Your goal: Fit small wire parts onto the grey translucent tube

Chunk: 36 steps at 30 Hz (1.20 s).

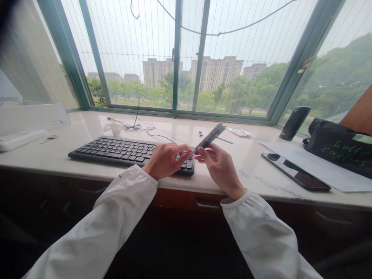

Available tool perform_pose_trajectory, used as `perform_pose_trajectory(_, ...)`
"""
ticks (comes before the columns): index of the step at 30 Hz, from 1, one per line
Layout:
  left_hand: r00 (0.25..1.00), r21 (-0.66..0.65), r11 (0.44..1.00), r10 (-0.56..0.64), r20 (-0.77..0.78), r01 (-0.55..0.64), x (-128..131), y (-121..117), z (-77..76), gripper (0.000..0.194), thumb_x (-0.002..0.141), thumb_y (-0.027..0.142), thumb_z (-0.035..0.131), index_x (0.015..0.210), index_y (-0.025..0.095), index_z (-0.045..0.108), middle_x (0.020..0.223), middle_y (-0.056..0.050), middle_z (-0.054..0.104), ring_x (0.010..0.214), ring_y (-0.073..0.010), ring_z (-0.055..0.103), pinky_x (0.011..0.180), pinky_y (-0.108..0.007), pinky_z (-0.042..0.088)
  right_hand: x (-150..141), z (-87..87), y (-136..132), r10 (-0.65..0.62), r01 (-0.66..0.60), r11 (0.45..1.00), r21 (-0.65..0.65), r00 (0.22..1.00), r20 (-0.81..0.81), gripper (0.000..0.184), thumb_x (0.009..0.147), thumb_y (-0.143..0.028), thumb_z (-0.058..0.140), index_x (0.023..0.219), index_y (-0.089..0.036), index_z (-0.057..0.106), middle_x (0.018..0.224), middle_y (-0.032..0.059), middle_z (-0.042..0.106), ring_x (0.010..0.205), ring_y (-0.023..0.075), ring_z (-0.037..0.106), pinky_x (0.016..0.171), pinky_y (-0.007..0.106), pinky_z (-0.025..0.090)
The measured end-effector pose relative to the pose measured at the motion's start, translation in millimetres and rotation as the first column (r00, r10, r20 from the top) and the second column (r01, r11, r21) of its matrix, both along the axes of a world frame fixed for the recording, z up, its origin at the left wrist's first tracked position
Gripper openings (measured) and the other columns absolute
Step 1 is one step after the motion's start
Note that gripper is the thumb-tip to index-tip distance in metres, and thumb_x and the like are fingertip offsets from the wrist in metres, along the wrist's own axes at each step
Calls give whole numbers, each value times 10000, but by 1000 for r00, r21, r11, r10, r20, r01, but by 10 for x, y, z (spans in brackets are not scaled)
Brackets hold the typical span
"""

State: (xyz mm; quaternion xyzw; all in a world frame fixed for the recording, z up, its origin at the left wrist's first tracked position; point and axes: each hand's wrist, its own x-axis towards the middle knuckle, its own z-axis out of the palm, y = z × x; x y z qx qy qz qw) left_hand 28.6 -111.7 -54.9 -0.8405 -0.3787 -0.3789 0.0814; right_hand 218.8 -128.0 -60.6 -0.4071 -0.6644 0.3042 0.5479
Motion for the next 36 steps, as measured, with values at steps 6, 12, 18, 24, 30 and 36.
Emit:
perform_pose_trajectory(6, 997, 6, 997, -82, -9, 82, -4, -13, 3, 246, 955, 429, 493, 926, 280, 687, 728, 46, 680, 624, -116, 595, 585, -240, 329, 30, 11, -54, 71, -78, 996, -37, 986, -152, 347, 813, -433, 718, 1039, -182, 637, 831, 46, 757, 763, 203, 731, 780, 376, 605)
perform_pose_trajectory(12, 984, 2, 985, -172, 51, 173, -20, -60, 43, 251, 963, 438, 490, 986, 254, 660, 788, 43, 680, 615, -91, 567, 594, -218, 363, 67, 14, -69, 182, -226, 969, -100, 925, -334, 258, 789, -330, 751, 984, -191, 655, 868, 35, 759, 817, 194, 722, 819, 365, 580)
perform_pose_trajectory(18, 982, 27, 986, -168, 80, 167, -31, -100, 83, 296, 905, 488, 568, 1031, 234, 653, 1016, -17, 657, 687, -108, 572, 598, -222, 406, 82, -20, -126, 266, -301, 952, -58, 906, -328, 272, 784, -292, 762, 1018, -228, 638, 960, 25, 745, 962, 210, 694, 866, 366, 549)
perform_pose_trajectory(24, 986, 29, 990, -143, 87, 141, -20, -79, 54, 301, 862, 477, 632, 1064, 253, 643, 934, 22, 671, 609, -83, 550, 594, -207, 412, 97, -32, -144, 289, -308, 951, -23, 911, -293, 255, 794, -275, 756, 1022, -237, 647, 1001, 21, 728, 1052, 214, 660, 936, 361, 516)
perform_pose_trajectory(30, 987, 95, 992, -95, 126, 83, -19, -89, 56, 268, 866, 489, 633, 967, 246, 681, 877, 29, 681, 572, -66, 540, 560, -197, 390, 66, -12, -172, 247, -248, 968, 30, 938, -241, 239, 760, -284, 776, 961, -236, 657, 1128, 34, 717, 1161, 234, 616, 1048, 413, 451)
perform_pose_trajectory(36, 986, 140, 989, -76, 146, 56, -30, -97, 48, 204, 858, 447, 661, 918, 255, 701, 950, 28, 682, 566, -51, 534, 561, -196, 395, 94, -22, -181, 264, -257, 964, 66, 950, -164, 181, 779, -243, 756, 932, -240, 659, 1180, 35, 701, 1164, 226, 620, 1036, 402, 455)
